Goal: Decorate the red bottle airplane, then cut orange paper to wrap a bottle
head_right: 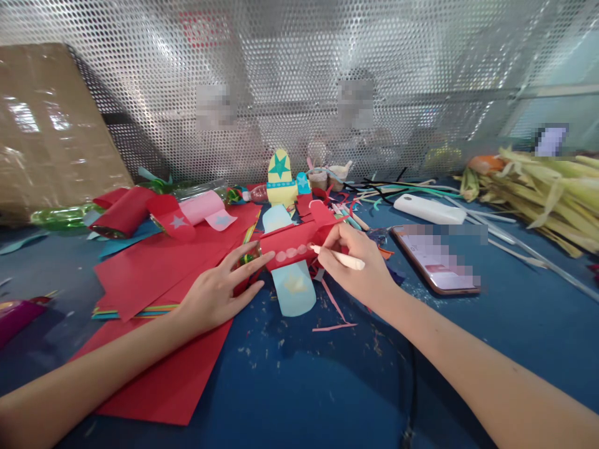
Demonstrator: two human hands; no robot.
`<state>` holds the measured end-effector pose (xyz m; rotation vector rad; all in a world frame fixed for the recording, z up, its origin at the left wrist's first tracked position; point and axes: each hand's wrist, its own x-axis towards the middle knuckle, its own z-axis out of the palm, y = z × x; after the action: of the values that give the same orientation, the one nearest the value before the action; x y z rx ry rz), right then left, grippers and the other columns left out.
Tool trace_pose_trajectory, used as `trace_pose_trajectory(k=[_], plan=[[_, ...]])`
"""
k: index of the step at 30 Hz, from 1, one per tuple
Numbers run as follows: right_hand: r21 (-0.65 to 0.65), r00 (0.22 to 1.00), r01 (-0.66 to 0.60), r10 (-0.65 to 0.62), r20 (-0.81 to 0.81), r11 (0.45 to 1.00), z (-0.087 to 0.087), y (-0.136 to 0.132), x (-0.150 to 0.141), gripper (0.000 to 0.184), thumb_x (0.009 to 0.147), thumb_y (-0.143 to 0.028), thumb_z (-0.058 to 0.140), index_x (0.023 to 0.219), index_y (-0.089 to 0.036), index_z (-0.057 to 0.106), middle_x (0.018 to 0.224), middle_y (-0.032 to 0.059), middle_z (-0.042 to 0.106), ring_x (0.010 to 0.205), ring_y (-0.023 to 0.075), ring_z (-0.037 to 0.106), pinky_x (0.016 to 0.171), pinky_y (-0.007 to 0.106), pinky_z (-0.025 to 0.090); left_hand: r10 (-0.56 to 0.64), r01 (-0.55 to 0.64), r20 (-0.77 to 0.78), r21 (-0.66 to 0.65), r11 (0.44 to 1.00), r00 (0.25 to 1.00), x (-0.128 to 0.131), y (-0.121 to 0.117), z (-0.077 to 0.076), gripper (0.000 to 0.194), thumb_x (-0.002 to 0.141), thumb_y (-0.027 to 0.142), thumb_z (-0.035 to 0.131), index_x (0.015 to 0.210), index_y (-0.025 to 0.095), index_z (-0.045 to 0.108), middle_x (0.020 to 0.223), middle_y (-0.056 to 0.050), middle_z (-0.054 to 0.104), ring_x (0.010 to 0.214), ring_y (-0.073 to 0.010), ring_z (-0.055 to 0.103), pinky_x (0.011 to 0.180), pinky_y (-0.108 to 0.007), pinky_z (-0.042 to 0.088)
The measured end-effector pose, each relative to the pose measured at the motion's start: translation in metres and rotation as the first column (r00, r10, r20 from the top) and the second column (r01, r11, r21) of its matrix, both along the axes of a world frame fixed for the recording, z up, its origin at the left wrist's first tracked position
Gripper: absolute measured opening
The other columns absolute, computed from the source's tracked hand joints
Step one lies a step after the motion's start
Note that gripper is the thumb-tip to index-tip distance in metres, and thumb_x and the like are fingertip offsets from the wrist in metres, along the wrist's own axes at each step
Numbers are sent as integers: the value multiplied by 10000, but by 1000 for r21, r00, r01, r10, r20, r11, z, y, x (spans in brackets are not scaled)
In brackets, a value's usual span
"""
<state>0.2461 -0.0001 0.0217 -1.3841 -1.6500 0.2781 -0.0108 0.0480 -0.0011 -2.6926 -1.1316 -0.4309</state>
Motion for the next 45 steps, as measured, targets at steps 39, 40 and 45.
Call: trace_pose_trajectory(k=[39,40,45], plan=[[-7,999,38,-38,-9,999,2,-1,0,98,731,-240,534,671,-224,458,593,-24,567,509,128,507,495,256,379,12,-12,-2,-10,1000,1000,1,-2,2,446,935,393,365,1381,380,360,1412,-71,385,863,-181,650,628,-286,540],[-10,999,34,-34,-8,999,2,-1,0,98,733,-238,532,671,-224,457,590,-26,564,499,126,502,488,255,376,11,-11,-3,-11,1000,1000,1,-2,2,446,936,393,361,1381,378,360,1411,-72,386,874,-185,649,632,-289,541],[20,1000,29,-29,-5,999,2,0,-1,100,744,-233,535,682,-224,458,600,-26,565,523,127,508,510,253,382,12,-12,2,-12,1000,1000,0,-1,1,461,935,397,362,1394,391,331,1420,-71,375,853,-179,648,623,-287,539]])
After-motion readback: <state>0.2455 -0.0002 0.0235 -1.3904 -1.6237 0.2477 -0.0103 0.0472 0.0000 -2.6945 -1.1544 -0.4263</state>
